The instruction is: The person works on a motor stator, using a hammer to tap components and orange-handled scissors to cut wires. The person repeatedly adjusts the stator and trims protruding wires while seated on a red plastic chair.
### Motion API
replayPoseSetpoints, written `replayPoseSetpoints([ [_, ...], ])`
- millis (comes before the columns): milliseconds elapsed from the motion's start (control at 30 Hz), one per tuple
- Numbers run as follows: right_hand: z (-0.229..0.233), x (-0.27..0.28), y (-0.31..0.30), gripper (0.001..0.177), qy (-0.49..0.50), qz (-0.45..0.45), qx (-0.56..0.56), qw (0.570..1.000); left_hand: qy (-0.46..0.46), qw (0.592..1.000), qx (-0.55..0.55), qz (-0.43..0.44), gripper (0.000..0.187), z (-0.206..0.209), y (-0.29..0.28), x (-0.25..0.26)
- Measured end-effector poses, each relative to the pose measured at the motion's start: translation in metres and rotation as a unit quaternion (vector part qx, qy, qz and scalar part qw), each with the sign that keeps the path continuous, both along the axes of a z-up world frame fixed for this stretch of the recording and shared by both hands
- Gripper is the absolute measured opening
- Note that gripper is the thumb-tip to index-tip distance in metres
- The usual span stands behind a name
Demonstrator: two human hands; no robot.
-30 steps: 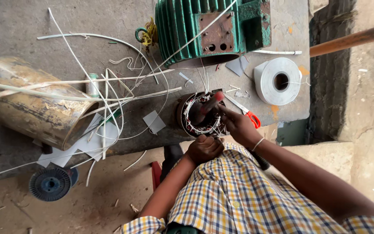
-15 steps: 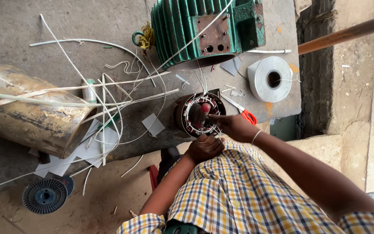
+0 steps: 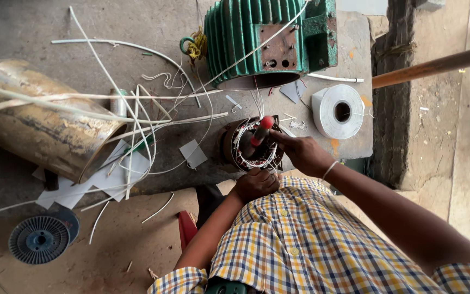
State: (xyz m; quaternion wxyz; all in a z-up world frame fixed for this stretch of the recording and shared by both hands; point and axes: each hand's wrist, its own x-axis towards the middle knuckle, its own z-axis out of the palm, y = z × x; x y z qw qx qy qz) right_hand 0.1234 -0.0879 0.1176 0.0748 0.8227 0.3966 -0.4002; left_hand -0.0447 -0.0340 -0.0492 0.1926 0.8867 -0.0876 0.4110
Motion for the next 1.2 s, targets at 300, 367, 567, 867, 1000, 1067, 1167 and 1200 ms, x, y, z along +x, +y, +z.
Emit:
replayPoseSetpoints([
  [300,-0.007,0.019,0.001,0.049,-0.006,0.134,-0.013,0.991,0.029,0.999,0.011,0.031,0.006,-0.012,-0.014,-0.003],
  [367,0.000,0.024,-0.001,0.043,-0.042,0.187,0.031,0.981,0.051,0.998,0.004,0.029,0.006,-0.013,-0.015,0.000],
  [567,0.001,0.049,-0.022,0.045,0.062,0.169,0.114,0.977,0.085,0.985,-0.068,0.132,0.011,-0.004,-0.044,0.000],
  [867,-0.018,0.070,-0.074,0.052,0.033,0.209,0.349,0.913,0.111,0.931,-0.161,0.309,0.013,0.022,-0.096,0.017],
  [1000,-0.028,0.070,-0.092,0.060,0.044,0.247,0.255,0.934,0.110,0.903,-0.177,0.376,0.008,0.036,-0.109,0.023],
  [1067,-0.038,0.072,-0.102,0.062,0.043,0.210,0.335,0.917,0.086,0.883,-0.226,0.401,0.009,0.041,-0.115,0.029],
  [1167,-0.066,0.077,-0.105,0.061,0.094,0.204,0.335,0.915,0.109,0.880,-0.193,0.421,0.013,0.048,-0.112,0.025],
  [1200,-0.076,0.081,-0.108,0.059,0.087,0.161,0.374,0.909,0.114,0.879,-0.192,0.422,0.014,0.049,-0.110,0.026],
])
